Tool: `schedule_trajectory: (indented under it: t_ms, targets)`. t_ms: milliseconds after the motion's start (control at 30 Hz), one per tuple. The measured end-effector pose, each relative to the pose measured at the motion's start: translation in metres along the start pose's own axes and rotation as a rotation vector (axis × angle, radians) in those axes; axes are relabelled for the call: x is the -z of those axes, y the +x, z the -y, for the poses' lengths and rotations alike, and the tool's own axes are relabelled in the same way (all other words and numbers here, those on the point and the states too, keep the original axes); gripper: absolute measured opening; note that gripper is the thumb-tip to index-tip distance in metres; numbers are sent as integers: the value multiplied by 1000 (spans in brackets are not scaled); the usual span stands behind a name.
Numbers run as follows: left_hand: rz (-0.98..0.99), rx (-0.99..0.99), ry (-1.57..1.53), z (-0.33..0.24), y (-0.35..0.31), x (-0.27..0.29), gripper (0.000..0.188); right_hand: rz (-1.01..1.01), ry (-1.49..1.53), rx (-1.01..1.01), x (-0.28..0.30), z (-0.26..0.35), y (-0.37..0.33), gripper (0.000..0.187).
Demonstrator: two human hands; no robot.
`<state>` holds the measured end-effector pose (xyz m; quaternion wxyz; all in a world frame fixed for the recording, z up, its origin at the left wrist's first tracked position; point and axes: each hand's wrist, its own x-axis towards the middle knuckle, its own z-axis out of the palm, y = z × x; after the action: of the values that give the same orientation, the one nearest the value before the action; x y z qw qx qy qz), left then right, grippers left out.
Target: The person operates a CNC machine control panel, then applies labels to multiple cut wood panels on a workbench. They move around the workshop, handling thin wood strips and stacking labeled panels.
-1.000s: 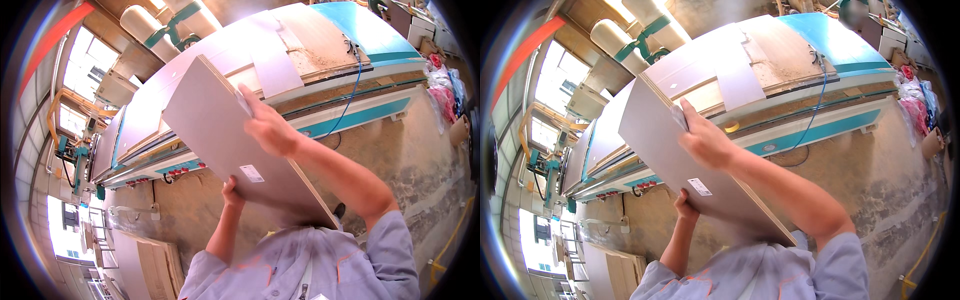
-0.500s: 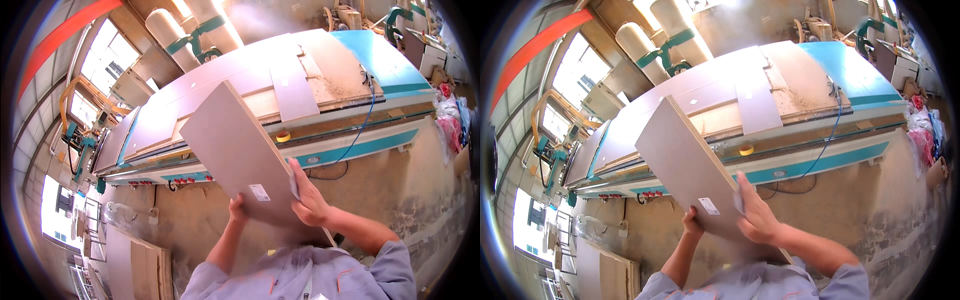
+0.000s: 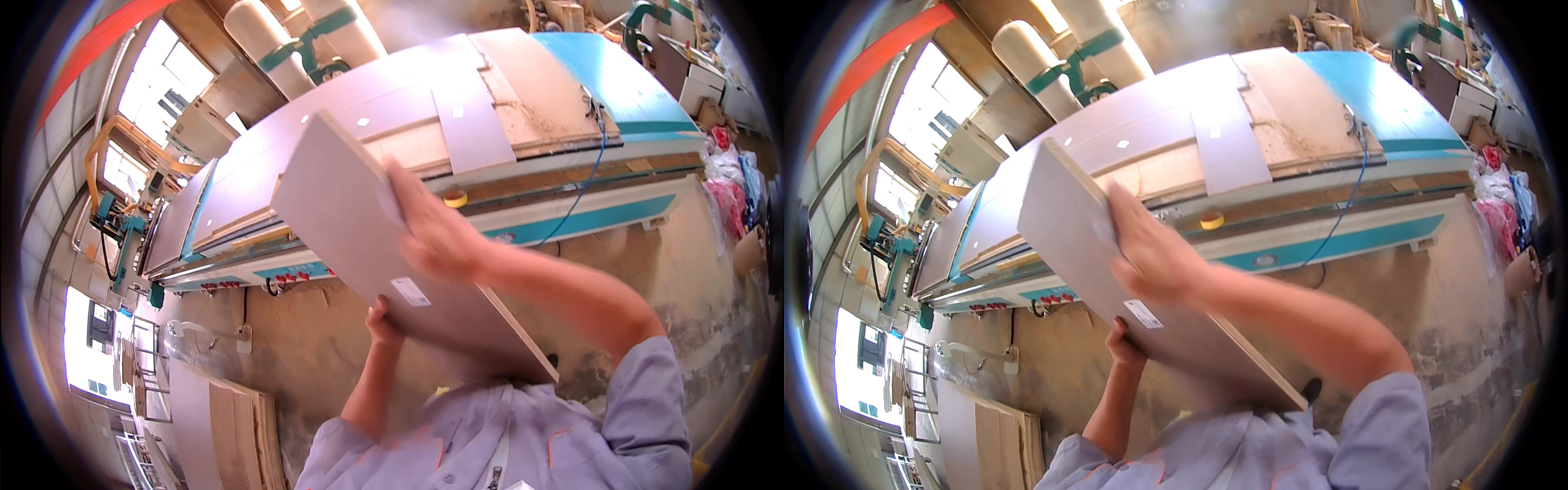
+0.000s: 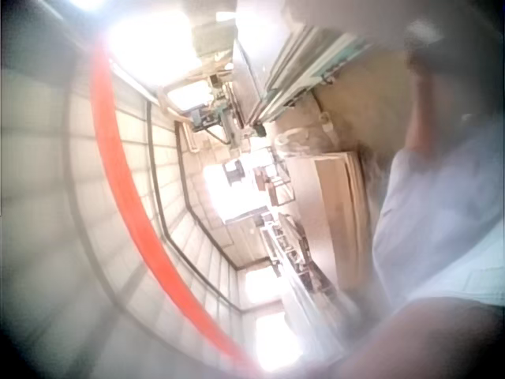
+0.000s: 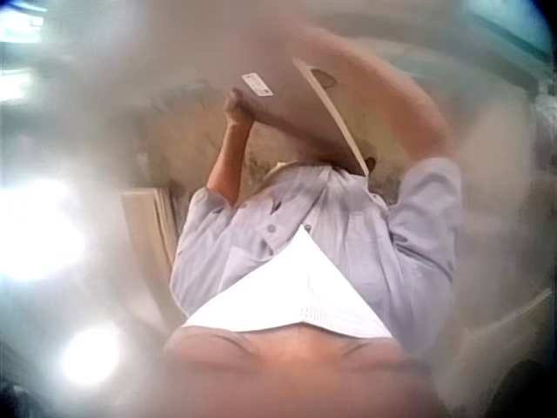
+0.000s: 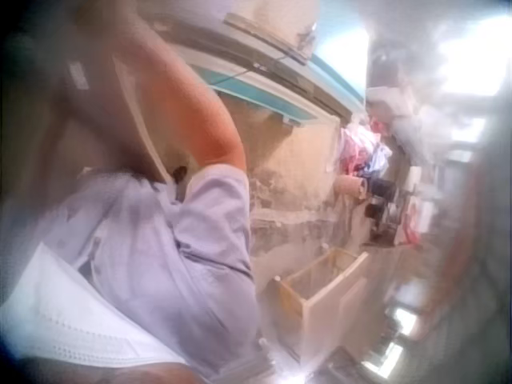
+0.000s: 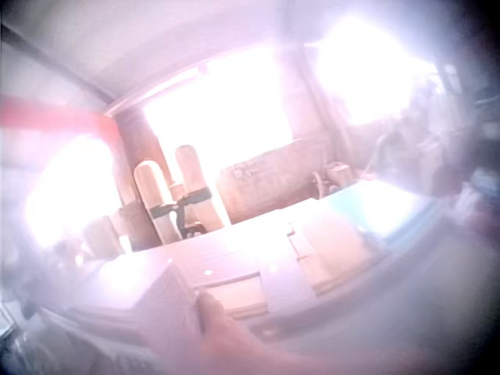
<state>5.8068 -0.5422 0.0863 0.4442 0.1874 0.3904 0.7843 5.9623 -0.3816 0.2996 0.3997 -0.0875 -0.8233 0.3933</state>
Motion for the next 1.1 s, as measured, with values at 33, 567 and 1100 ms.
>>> schedule_trajectory:
  t_ms: [33,567,1100]
  targets:
    - [-55,-24,-29,-2,-5,1,66,33,-4,-36,-6,-7,-39,75]
    - [-146,-277,-124,-57,31,-11,68,-239,-145,-469,85,-37,-289,75]
    - [-267,-287,-307,-55,38,-45,68,-610,304,-305,-55,-117,-273,80]
